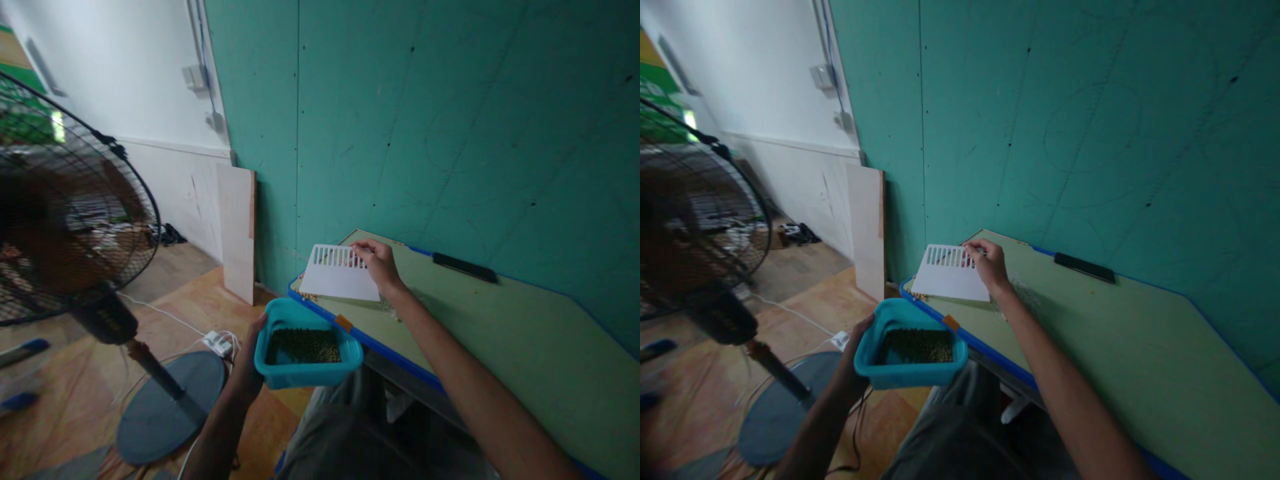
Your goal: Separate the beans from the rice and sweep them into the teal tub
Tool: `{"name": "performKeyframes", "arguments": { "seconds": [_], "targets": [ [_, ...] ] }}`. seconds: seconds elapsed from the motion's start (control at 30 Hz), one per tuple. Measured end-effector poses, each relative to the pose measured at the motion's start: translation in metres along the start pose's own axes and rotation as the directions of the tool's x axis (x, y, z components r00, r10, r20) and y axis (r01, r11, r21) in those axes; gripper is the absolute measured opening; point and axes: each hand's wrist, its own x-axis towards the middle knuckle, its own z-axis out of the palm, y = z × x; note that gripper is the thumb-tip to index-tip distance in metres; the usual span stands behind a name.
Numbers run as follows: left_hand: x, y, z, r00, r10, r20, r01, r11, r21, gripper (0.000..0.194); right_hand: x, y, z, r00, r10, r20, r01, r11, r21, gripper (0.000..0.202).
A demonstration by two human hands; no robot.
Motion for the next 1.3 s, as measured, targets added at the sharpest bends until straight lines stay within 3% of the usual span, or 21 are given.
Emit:
{"name": "performKeyframes", "arguments": {
  "seconds": [0.53,0.7,0.83,1.0,1.3],
  "targets": [
    [0.0047,-0.004,-0.0049,0.999,-0.027,0.029,0.029,0.998,-0.063,0.051,-0.0017,-0.003,0.0003,1.0,0.014,0.007,-0.014,1.0,-0.004,0.024],
    [0.0029,-0.0025,-0.002,0.999,0.02,0.029,-0.019,0.999,-0.035,0.046,-0.0016,-0.0027,0.0,1.0,-0.006,0.013,0.006,1.0,0.0,0.022],
    [-0.0014,-0.0008,0.0019,0.999,-0.023,0.026,0.024,0.999,-0.043,0.047,-0.0016,-0.0024,-0.0002,1.0,-0.001,0.013,0.001,1.0,-0.005,0.022],
    [-0.004,-0.0004,0.0042,0.999,0.029,0.04,-0.028,0.999,-0.036,0.049,-0.0012,-0.0016,-0.0004,1.0,0.01,0.018,-0.01,1.0,-0.012,0.023],
    [0.0023,-0.0029,-0.0021,1.0,-0.007,0.027,0.008,0.999,-0.047,0.051,-0.0021,-0.0035,-0.0002,1.0,0.006,0.023,-0.006,1.0,-0.008,0.022]
  ]
}}
